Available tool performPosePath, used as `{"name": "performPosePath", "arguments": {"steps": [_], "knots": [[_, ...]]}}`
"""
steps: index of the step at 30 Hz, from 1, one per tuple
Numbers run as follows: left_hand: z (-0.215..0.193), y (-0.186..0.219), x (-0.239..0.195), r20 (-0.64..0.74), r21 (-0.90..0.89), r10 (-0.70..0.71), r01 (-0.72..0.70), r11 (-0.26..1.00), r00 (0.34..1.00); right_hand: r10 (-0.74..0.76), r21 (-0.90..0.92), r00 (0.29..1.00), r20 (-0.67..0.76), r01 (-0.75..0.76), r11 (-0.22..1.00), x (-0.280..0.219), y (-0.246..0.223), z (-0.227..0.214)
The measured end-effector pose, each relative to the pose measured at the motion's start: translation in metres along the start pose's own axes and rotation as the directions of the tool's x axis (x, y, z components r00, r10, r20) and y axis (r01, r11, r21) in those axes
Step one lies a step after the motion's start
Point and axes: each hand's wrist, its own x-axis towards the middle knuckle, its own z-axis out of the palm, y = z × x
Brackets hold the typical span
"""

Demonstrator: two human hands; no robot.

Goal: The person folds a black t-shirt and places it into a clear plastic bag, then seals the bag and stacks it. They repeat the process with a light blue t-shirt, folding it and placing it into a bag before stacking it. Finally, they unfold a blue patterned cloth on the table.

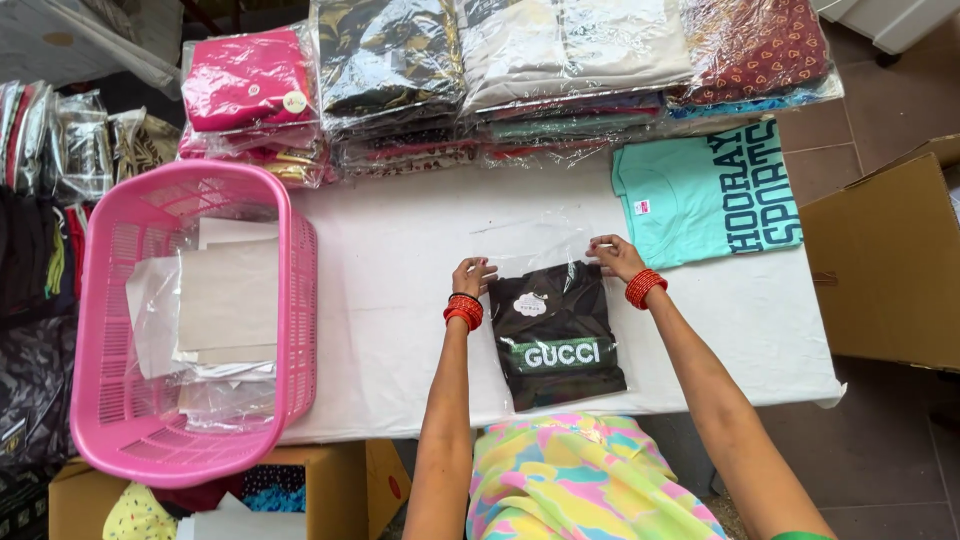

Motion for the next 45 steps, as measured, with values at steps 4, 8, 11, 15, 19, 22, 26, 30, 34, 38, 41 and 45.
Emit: {"name": "performPosePath", "arguments": {"steps": [4, 8, 11, 15, 19, 22, 26, 30, 34, 38, 41, 45], "knots": [[-0.002, -0.006, 0.01, 0.012, 0.012, -0.028, 0.028, 1.0, 1.0, -0.012, -0.075, 1.0, 0.011, 0.012, 0.997, 0.018, 0.016, 0.008], [-0.001, -0.008, 0.016, -0.094, 0.12, -0.05, 0.061, 0.991, 0.994, -0.055, -0.07, 0.993, -0.102, 0.048, 0.996, 0.069, 0.078, 0.008], [0.003, -0.005, 0.011, -0.201, 0.178, -0.042, 0.079, 0.981, 0.979, -0.093, 0.0, 0.978, -0.185, 0.095, 0.996, 0.075, 0.082, 0.014], [0.009, -0.024, 0.018, -0.395, 0.284, 0.007, 0.115, 0.952, 0.919, -0.084, -0.009, 0.928, -0.364, 0.087, 0.996, 0.066, 0.068, 0.027], [0.016, -0.015, 0.009, -0.499, -0.072, -0.032, -0.005, 0.997, 0.866, 0.035, 0.143, 0.868, -0.496, 0.042, 0.989, 0.055, 0.06, 0.019], [0.014, 0.006, -0.012, -0.422, 0.049, 0.128, -0.118, 0.992, 0.898, -0.113, 0.327, 0.971, -0.21, 0.179, 0.928, 0.05, 0.073, 0.0], [-0.003, 0.014, -0.017, -0.206, 0.252, 0.124, -0.069, 0.965, 0.971, -0.122, -0.011, 0.991, 0.05, 0.122, 0.992, 0.035, 0.065, -0.017], [-0.029, -0.002, -0.005, 0.026, 0.324, 0.057, -0.063, 0.944, 0.998, -0.123, -0.063, 0.953, 0.278, 0.145, 0.987, 0.012, 0.029, -0.026], [-0.044, 0.006, -0.003, 0.173, 0.182, -0.034, 0.002, 0.983, 0.984, -0.012, -0.379, 0.956, 0.293, 0.127, 0.917, -0.014, -0.011, -0.026], [-0.046, 0.029, -0.015, 0.367, 0.462, -0.159, -0.032, 0.886, 0.917, -0.07, -0.427, 0.93, 0.362, 0.233, 0.874, -0.016, -0.006, -0.03], [-0.044, 0.026, -0.017, 0.397, 0.545, -0.19, -0.064, 0.836, 0.898, -0.058, -0.506, 0.945, 0.322, 0.223, 0.833, -0.023, -0.016, -0.028], [-0.046, 0.01, -0.007, 0.447, 0.617, -0.228, -0.115, 0.778, 0.865, 0.093, -0.696, 0.965, 0.246, 0.109, 0.709, -0.03, -0.031, -0.026]]}}
